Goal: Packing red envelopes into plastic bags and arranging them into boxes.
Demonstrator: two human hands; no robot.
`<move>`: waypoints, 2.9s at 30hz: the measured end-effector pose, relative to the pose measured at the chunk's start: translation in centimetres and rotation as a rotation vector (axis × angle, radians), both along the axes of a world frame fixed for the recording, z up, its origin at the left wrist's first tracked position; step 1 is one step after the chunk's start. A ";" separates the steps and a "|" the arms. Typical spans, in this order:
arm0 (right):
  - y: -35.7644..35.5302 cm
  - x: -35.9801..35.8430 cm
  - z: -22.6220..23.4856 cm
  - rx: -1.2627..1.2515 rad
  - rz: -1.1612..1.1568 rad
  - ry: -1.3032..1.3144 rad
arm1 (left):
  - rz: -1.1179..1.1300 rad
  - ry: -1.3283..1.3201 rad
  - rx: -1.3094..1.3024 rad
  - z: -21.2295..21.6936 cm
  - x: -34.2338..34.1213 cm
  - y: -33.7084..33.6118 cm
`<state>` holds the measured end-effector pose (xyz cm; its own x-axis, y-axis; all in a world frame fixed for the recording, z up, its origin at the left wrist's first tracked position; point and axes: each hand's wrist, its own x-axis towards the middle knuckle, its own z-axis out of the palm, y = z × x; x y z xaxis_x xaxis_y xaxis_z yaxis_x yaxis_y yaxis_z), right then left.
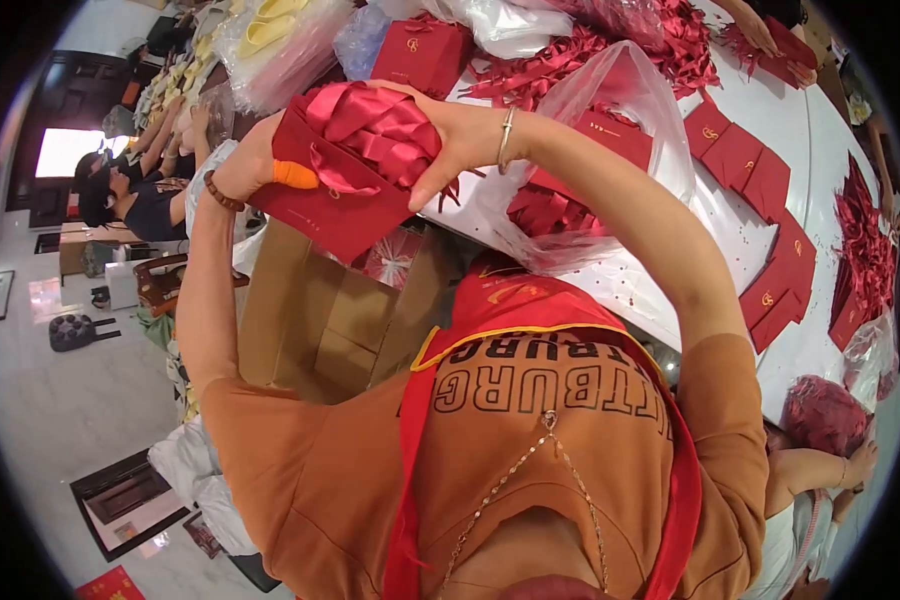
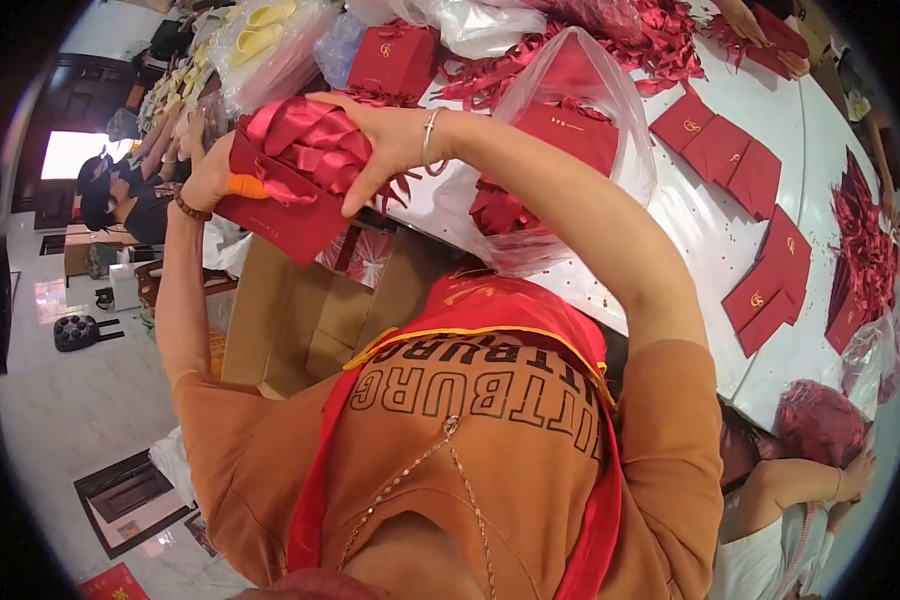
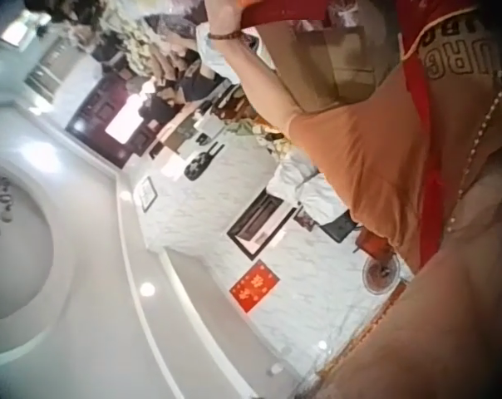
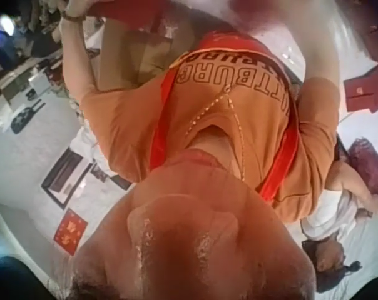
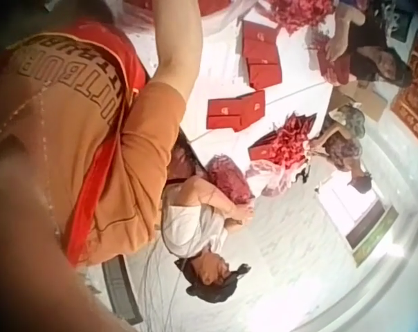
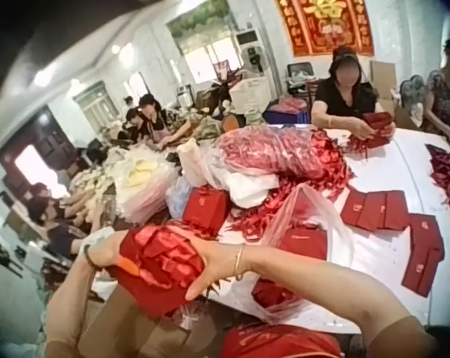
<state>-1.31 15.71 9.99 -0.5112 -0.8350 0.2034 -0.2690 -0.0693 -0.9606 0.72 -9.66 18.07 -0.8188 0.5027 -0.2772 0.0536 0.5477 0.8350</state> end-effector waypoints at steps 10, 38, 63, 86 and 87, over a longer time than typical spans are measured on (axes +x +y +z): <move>2.8 3.7 0.2 -0.049 -0.166 0.200 | -0.252 0.118 -0.185 3.0 -0.1 1.5; 22.0 8.2 -6.6 0.275 -0.895 0.486 | -0.130 -0.722 0.927 -18.4 -5.6 21.0; 20.7 6.4 -5.3 -0.481 -0.907 -0.380 | -0.265 -0.732 0.608 -16.6 -6.0 20.9; 25.0 3.0 -5.1 0.650 -0.893 0.140 | -0.222 -0.469 0.568 -14.2 -4.4 21.6; 25.1 3.1 -5.3 0.613 -0.882 0.086 | -0.231 -0.516 0.572 -14.2 -4.7 21.4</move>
